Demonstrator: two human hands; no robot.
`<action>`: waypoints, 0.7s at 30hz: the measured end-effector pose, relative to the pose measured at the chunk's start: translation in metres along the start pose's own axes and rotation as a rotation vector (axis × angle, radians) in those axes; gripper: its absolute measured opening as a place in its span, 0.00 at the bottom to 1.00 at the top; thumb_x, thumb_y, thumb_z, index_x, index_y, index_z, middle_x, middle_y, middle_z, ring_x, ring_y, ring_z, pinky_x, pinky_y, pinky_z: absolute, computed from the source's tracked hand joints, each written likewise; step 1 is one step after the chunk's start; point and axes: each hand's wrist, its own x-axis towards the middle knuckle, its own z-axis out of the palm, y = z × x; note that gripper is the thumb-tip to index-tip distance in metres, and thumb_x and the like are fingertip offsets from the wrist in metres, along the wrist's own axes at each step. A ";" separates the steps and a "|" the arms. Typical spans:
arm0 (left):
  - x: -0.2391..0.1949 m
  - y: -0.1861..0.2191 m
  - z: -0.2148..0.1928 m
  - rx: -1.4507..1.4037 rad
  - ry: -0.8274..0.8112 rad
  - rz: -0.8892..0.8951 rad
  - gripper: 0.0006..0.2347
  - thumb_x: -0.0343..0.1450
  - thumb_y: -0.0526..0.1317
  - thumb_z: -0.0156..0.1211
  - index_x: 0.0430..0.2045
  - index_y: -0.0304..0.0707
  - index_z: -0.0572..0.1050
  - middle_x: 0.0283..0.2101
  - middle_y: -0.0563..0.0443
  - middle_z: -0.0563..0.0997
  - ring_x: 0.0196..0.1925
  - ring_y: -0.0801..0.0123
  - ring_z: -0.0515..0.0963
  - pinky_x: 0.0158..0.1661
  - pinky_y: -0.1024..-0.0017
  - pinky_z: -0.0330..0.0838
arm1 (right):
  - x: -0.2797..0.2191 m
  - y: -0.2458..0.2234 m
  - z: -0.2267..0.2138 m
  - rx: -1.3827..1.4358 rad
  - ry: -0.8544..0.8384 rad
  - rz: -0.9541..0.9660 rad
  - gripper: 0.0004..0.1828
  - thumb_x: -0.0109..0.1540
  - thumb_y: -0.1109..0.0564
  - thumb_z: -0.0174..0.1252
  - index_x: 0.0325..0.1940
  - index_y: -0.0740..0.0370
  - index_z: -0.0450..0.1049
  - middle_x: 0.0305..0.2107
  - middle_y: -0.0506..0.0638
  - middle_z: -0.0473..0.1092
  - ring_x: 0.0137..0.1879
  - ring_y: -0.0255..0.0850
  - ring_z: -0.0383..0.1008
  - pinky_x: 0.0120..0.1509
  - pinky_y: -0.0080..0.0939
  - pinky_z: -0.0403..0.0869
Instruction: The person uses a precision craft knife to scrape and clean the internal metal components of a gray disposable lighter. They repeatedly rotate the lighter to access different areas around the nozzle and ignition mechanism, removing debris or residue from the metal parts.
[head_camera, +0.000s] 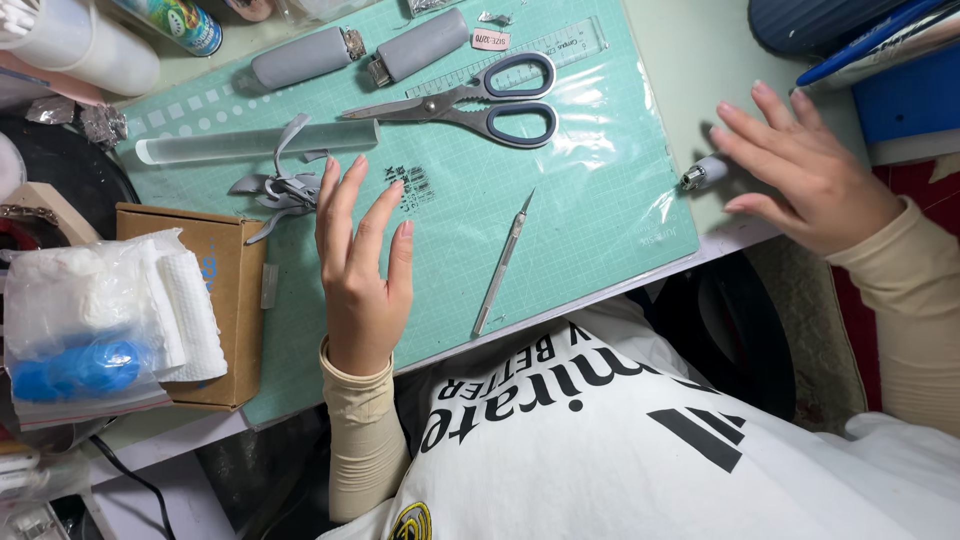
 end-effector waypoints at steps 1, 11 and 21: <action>-0.001 0.000 0.000 0.005 -0.001 -0.005 0.14 0.76 0.29 0.61 0.56 0.30 0.75 0.69 0.38 0.67 0.76 0.41 0.63 0.73 0.49 0.63 | 0.001 0.002 0.001 -0.064 -0.007 -0.008 0.39 0.53 0.48 0.64 0.66 0.62 0.67 0.67 0.60 0.63 0.77 0.62 0.57 0.80 0.66 0.54; 0.001 -0.002 0.003 -0.009 -0.012 -0.008 0.14 0.76 0.29 0.60 0.57 0.30 0.75 0.69 0.37 0.67 0.76 0.41 0.63 0.73 0.50 0.64 | 0.018 0.012 -0.004 0.173 0.050 0.108 0.18 0.59 0.55 0.69 0.54 0.58 0.80 0.47 0.50 0.77 0.59 0.45 0.77 0.64 0.44 0.76; 0.000 -0.002 0.002 0.001 -0.010 -0.015 0.13 0.77 0.29 0.60 0.57 0.30 0.75 0.69 0.37 0.67 0.76 0.41 0.64 0.72 0.51 0.65 | 0.056 -0.010 -0.011 0.138 0.137 0.040 0.21 0.58 0.58 0.63 0.55 0.62 0.77 0.66 0.63 0.64 0.78 0.63 0.55 0.79 0.60 0.61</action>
